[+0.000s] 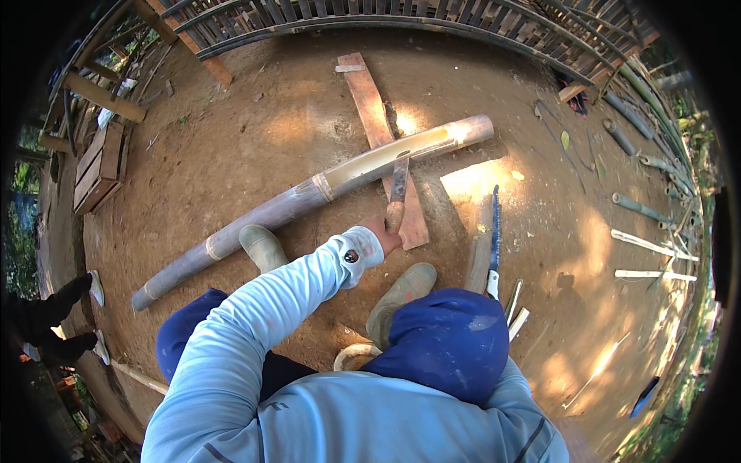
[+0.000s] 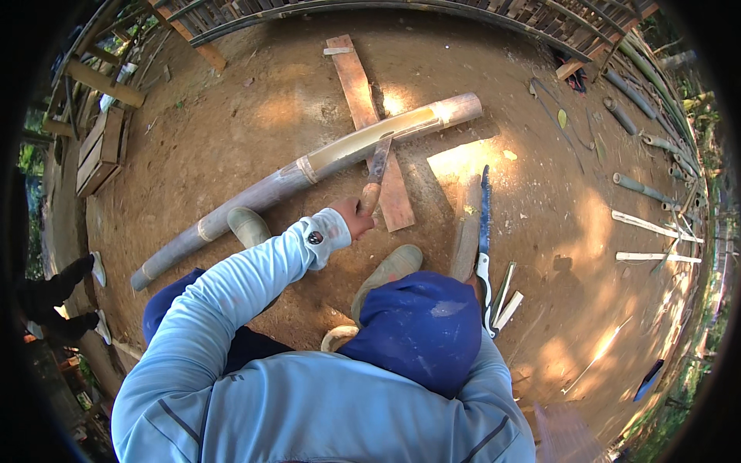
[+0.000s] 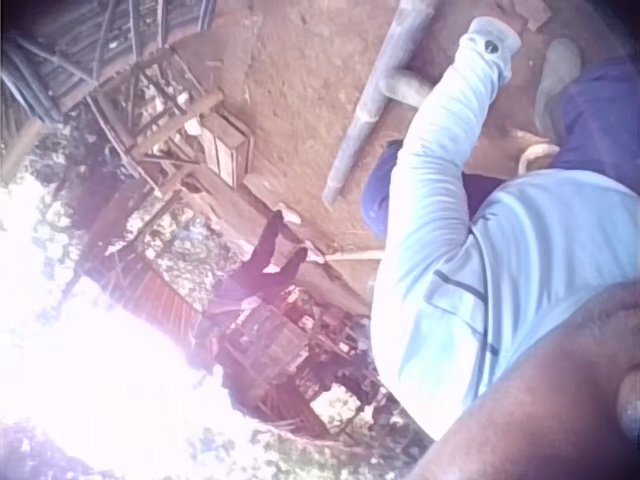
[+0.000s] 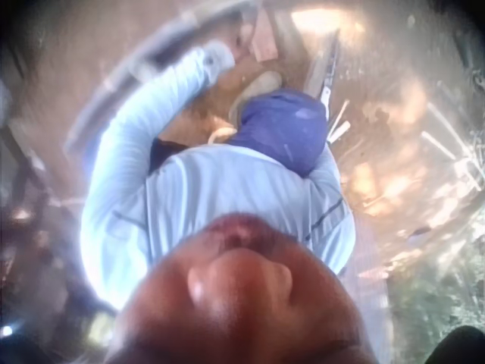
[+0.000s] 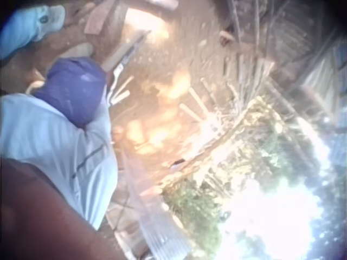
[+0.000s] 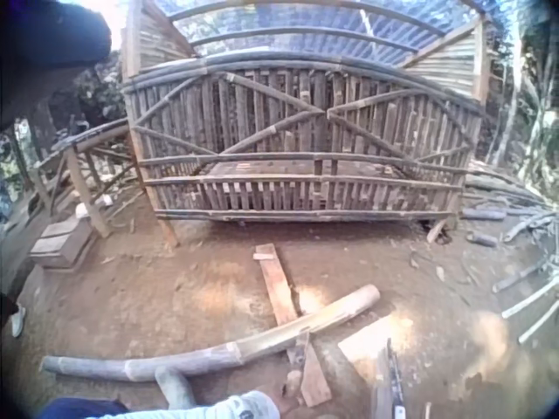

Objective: The person sits on the ground and uses a knife and a wooden mallet to split a long bamboo pole. They repeatedly strike the knife blade with the mallet to drive it through the bamboo, creating long, thin strips.

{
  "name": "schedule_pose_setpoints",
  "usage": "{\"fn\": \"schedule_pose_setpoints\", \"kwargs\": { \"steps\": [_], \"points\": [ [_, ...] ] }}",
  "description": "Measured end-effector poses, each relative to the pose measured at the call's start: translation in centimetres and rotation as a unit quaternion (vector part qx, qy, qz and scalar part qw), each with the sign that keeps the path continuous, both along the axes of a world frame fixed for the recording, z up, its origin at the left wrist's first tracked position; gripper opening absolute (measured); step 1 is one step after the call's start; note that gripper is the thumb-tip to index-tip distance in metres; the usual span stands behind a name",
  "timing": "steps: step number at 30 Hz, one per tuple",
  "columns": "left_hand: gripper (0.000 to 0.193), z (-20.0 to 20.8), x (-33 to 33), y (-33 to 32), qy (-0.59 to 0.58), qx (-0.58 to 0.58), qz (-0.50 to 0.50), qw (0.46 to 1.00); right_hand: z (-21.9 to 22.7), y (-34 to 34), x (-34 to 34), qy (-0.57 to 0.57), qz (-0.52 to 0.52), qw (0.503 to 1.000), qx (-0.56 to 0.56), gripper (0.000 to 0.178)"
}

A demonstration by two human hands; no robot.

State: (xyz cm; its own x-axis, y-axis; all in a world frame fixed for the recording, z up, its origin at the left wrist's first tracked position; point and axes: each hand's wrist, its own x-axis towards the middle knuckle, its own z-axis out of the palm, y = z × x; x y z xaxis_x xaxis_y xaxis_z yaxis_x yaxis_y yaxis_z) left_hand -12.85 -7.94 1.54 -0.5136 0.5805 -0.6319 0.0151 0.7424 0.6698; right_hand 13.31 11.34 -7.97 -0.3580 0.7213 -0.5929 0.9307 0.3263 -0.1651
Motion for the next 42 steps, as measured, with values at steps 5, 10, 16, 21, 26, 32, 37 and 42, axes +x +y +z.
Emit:
{"fn": "schedule_pose_setpoints", "kwargs": {
  "steps": [5,10,16,21,26,32,37,42],
  "points": [
    [0.054,0.4,1.4,2.3,-0.074,-0.113,0.026,0.990,0.1,-0.9,-0.3,-0.022,-0.075,0.995,0.055,0.113],
    [0.054,-5.5,5.0,2.9,0.029,-0.099,0.063,0.993,-2.5,2.7,-5.2,0.075,0.052,0.995,0.043,0.109],
    [0.047,-11.4,7.8,5.2,0.027,0.021,0.133,0.991,-0.4,-0.2,-14.5,0.336,0.021,0.860,-0.384,0.071],
    [0.041,-9.8,7.2,5.3,0.001,-0.023,0.103,0.994,-2.5,-2.0,-17.7,0.297,-0.124,0.675,-0.664,0.058],
    [0.039,-8.6,7.2,4.6,0.027,-0.001,0.124,0.992,-1.9,-2.8,-17.7,0.332,-0.172,0.625,-0.685,0.041],
    [0.049,-8.2,7.2,3.9,-0.039,0.100,0.171,0.980,-2.8,-2.7,-18.5,0.309,-0.102,0.765,-0.556,0.023],
    [0.065,-9.9,5.7,4.1,-0.167,0.158,0.216,0.949,-1.5,-2.9,-21.2,0.236,0.010,0.883,-0.405,0.020],
    [0.058,-9.9,5.5,3.8,-0.179,0.196,0.241,0.933,-0.6,-3.6,-21.9,0.191,-0.014,0.911,-0.366,0.020]
  ]
}}
